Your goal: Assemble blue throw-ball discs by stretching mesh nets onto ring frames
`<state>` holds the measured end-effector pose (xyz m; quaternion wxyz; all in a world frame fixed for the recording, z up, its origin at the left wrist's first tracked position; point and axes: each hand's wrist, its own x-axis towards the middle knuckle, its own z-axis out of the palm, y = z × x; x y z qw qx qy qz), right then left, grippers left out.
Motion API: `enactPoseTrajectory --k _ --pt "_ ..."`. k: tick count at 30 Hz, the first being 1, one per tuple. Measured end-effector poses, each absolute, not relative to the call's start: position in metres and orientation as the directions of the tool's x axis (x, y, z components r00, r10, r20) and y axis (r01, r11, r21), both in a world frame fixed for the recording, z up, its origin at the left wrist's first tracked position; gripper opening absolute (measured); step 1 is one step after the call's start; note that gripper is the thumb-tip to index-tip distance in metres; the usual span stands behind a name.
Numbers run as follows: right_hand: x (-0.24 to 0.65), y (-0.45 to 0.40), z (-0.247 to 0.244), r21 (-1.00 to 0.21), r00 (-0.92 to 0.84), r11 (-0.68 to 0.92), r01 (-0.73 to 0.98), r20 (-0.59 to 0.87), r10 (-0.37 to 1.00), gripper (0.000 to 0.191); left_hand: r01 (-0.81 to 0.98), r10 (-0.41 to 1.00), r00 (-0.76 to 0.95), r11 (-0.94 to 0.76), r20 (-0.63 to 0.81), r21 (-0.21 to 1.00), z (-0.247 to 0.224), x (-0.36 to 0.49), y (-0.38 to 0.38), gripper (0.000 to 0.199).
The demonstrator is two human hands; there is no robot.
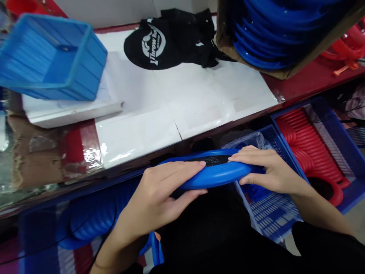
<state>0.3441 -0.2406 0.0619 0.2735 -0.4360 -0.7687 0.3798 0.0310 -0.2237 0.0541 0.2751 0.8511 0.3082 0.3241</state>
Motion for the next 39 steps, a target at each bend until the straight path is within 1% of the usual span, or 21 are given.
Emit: enactPoseTrajectory --k 2,4,5,8,10,13,15,18,20,22,26,29,31,34,36,39 --pt "0.353 -0.24 0.059 -0.825 -0.454 0.309 0.473 0.072 0.888 0.043 0.361 0.711 0.619 -0.636 0.335 0.683 0.043 0.021 -0.217 0.048" --pt "0.367 -0.239 0.054 -0.844 -0.401 0.248 0.475 0.043 0.915 0.043 0.358 0.736 0.602 -0.594 0.308 0.721 0.024 0.01 -0.208 0.056" --pt "0.375 -0.238 0.052 -0.857 -0.37 0.208 0.472 0.022 0.929 0.043 0.351 0.763 0.569 -0.563 0.307 0.749 0.014 0.005 -0.205 0.057" --pt "0.396 -0.235 0.046 -0.867 -0.323 0.134 0.48 -0.032 0.946 0.045 0.276 0.808 0.453 -0.529 0.377 0.802 -0.015 -0.001 -0.2 0.046" --pt "0.403 -0.234 0.046 -0.832 -0.337 0.18 0.525 -0.009 0.942 0.047 0.213 0.805 0.396 -0.548 0.441 0.809 -0.024 0.003 -0.203 0.042" --pt "0.397 -0.236 0.051 -0.738 -0.45 0.368 0.565 0.098 0.888 0.05 0.154 0.756 0.369 -0.623 0.54 0.767 -0.018 0.018 -0.212 0.045" --pt "0.382 -0.24 0.055 -0.674 -0.549 0.5 0.544 0.164 0.82 0.05 0.154 0.699 0.407 -0.687 0.588 0.71 -0.006 0.029 -0.218 0.048" --pt "0.353 -0.245 0.058 -0.592 -0.617 0.605 0.533 0.217 0.756 0.05 0.176 0.622 0.484 -0.758 0.615 0.628 0.014 0.042 -0.225 0.049" --pt "0.336 -0.247 0.058 -0.555 -0.621 0.631 0.542 0.242 0.746 0.051 0.197 0.612 0.507 -0.768 0.607 0.609 0.022 0.046 -0.228 0.048" --pt "0.328 -0.247 0.056 -0.548 -0.617 0.649 0.528 0.277 0.737 0.05 0.227 0.633 0.523 -0.749 0.57 0.623 0.025 0.045 -0.228 0.049" --pt "0.337 -0.243 0.046 -0.599 -0.585 0.644 0.476 0.33 0.74 0.046 0.267 0.694 0.56 -0.668 0.452 0.694 0.014 0.026 -0.219 0.051" --pt "0.351 -0.241 0.039 -0.635 -0.563 0.639 0.434 0.363 0.742 0.046 0.234 0.719 0.532 -0.632 0.446 0.739 0.0 0.012 -0.213 0.047" --pt "0.355 -0.242 0.039 -0.634 -0.578 0.64 0.434 0.349 0.737 0.048 0.217 0.725 0.508 -0.63 0.464 0.746 -0.003 0.011 -0.214 0.045" --pt "0.347 -0.244 0.049 -0.566 -0.607 0.655 0.502 0.309 0.732 0.051 0.234 0.711 0.511 -0.657 0.484 0.717 0.002 0.019 -0.22 0.048" --pt "0.336 -0.246 0.059 -0.508 -0.63 0.677 0.532 0.296 0.718 0.05 0.226 0.67 0.555 -0.692 0.493 0.685 0.01 0.026 -0.223 0.05" --pt "0.319 -0.249 0.07 -0.454 -0.661 0.691 0.562 0.256 0.705 0.046 0.18 0.605 0.615 -0.732 0.506 0.657 0.019 0.035 -0.224 0.051"
